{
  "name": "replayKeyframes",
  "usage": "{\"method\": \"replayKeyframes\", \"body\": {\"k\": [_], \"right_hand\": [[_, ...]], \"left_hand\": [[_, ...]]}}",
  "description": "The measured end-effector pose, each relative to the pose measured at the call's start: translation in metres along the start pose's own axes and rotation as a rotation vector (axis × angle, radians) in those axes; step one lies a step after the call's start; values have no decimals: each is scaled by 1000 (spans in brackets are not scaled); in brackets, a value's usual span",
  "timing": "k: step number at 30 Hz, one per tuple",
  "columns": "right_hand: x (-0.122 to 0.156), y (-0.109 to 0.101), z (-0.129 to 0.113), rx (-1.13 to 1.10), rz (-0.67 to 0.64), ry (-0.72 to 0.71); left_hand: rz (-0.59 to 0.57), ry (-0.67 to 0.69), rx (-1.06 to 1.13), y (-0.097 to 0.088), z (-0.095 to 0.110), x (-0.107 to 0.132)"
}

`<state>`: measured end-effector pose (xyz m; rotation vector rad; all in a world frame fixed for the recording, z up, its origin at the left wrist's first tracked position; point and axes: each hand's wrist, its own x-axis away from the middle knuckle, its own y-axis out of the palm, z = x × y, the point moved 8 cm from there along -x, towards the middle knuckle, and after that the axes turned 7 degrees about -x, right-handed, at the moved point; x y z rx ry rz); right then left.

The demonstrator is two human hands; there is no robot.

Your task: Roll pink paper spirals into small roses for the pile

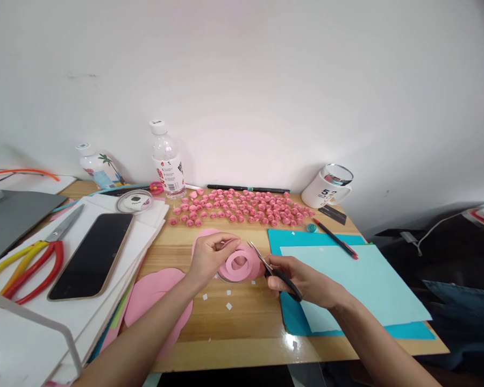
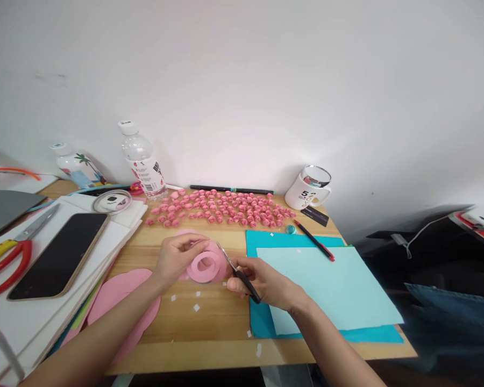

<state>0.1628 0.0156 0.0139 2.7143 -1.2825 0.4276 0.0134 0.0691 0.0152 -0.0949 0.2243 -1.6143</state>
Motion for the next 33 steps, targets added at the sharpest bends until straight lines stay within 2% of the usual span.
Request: {"method": "replayKeyframes", "body": {"k": [10,20,33], "right_hand": [[3,-2,0,37,-4,3],[3,1,4,-46,-40,35],[5,-1,3,-13,-5,47]], "left_hand": [[27,46,-19,-2,5,-2],[18,19,-29,-1,3,-1],[-4,13,-13,-1,-3,-2]]}}
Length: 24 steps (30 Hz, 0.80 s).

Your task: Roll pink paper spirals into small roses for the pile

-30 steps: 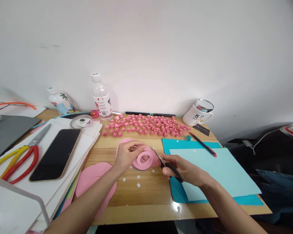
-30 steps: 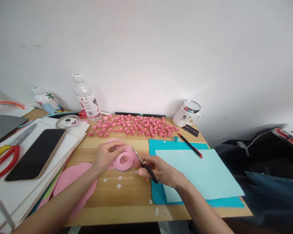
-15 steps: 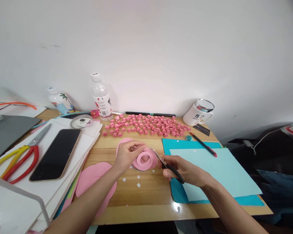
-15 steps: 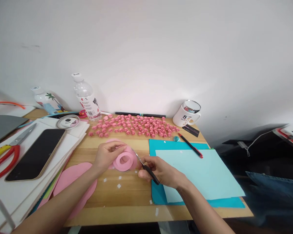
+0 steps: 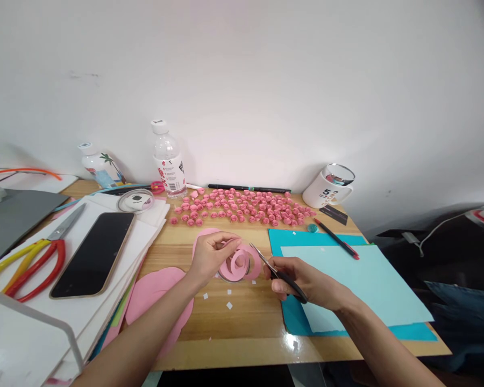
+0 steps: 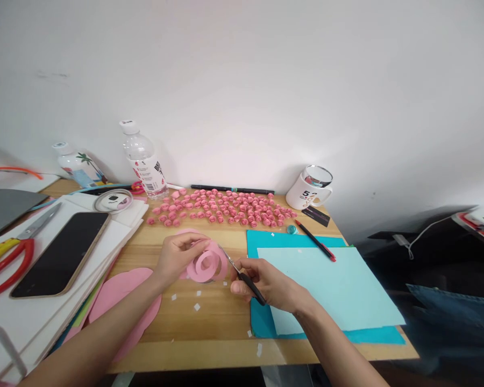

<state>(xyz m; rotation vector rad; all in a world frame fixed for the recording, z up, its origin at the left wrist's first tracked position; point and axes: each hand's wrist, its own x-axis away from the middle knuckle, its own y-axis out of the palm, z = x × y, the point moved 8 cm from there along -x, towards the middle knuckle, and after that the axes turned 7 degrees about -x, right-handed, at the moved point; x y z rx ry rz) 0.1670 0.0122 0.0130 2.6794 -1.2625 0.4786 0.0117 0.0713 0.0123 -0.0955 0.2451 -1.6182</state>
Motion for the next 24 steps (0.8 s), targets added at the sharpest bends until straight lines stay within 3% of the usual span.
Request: {"method": "replayKeyframes", "body": {"k": [24], "right_hand": [[0,0,1,-8,24,36]], "left_hand": [[-7,-21,19,2,0,1]]}}
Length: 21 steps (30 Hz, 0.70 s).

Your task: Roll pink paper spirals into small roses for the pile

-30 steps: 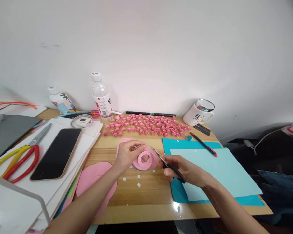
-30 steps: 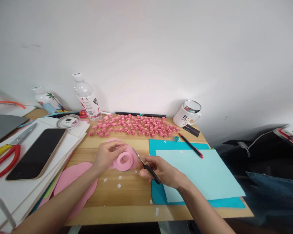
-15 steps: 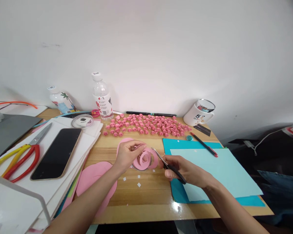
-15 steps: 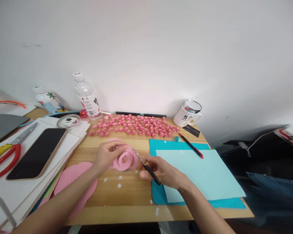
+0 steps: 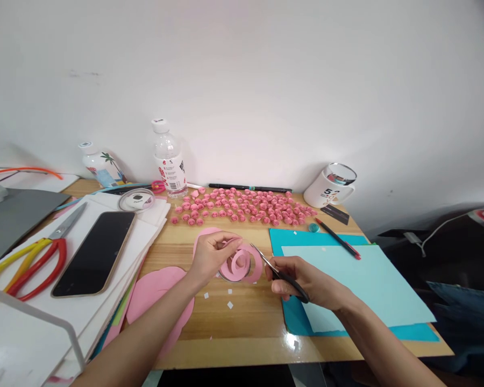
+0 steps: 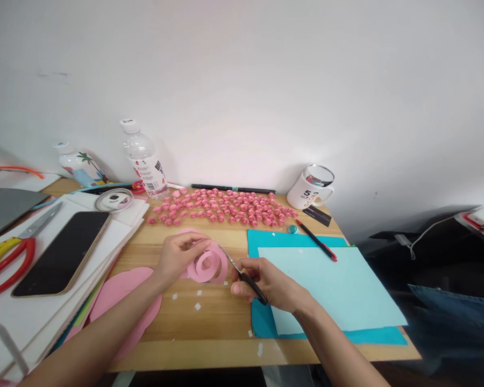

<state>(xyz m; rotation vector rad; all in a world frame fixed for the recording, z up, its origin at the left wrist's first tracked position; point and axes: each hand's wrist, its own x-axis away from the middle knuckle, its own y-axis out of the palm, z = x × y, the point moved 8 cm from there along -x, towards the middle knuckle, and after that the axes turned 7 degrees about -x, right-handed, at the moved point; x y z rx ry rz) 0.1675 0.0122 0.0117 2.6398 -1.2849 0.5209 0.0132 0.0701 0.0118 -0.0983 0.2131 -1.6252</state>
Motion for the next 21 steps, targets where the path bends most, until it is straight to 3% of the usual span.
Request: {"method": "replayKeyframes", "body": {"k": [6,9,15,21], "right_hand": [[1,-1,1,1,47,25],[5,-13,7,92,122,56],[24,-82,10,845,640,170],[18,-99,9,1141,640,288]], "left_hand": [[11,-9,9,-1,1,0],[31,-39,13,-3,0,0],[-18,-32,32,1,-4,-1],[-106,-142,124,8,-18,-2]]}}
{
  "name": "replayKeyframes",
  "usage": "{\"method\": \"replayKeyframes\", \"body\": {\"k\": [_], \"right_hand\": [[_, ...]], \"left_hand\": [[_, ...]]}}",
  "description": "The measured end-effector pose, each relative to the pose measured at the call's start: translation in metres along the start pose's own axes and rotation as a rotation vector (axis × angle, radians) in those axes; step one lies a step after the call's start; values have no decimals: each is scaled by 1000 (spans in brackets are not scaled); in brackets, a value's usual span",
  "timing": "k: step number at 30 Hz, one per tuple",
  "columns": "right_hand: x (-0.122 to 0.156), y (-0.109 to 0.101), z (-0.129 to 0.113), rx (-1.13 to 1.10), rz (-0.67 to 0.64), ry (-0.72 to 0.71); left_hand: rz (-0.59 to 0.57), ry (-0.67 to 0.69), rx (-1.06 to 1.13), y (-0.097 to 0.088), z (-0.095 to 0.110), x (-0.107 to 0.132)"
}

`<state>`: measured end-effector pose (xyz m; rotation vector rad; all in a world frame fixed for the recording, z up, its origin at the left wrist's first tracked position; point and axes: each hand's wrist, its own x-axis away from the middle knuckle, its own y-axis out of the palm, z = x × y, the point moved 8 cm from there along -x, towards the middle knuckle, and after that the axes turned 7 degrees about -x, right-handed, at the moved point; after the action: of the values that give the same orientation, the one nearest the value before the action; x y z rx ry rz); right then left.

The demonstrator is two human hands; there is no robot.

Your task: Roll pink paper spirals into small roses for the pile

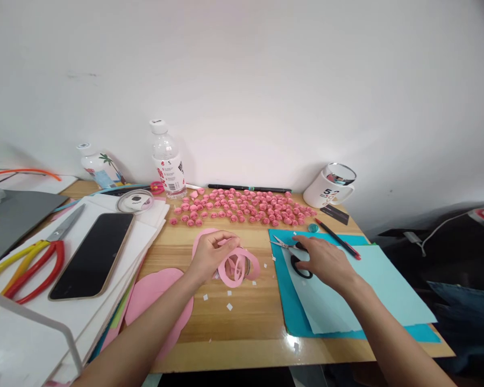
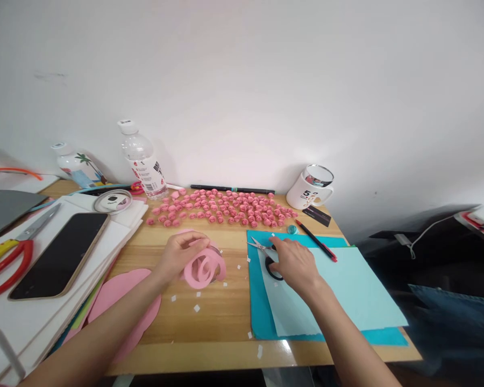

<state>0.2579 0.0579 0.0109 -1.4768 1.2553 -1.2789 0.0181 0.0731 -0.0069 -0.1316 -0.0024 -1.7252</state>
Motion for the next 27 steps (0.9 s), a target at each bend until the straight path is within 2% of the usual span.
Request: {"method": "replayKeyframes", "body": {"k": [2,3,5,8,10,12,17,22,27], "right_hand": [[-2,-9,-9,-8,48,3],[-3,-14,-17,-80,89,-11],[-6,-17,-39,-440,139,-92],[-11,2,-83,-1121,-61,-270],[-15,20,-104,-1405,-210,-293],[-19,33,-112,-1573,-279,-278],[-22,48,-113,-1727,-342,-271],[-22,57,-110,-1791,-296,-169],[-19,56,-111,-1828,-222,-92]], "left_hand": [[-16,-53,62,2,-5,-1],[-26,-68,79,3,-6,-1],[-51,-74,82,6,-7,0],[-76,-75,67,8,-5,1],[-64,-87,83,7,-5,1],[-43,-96,114,5,-5,1],[-11,-85,104,1,-5,-2],[-7,-54,8,0,-3,-3],[-20,-48,-44,1,-2,-1]]}}
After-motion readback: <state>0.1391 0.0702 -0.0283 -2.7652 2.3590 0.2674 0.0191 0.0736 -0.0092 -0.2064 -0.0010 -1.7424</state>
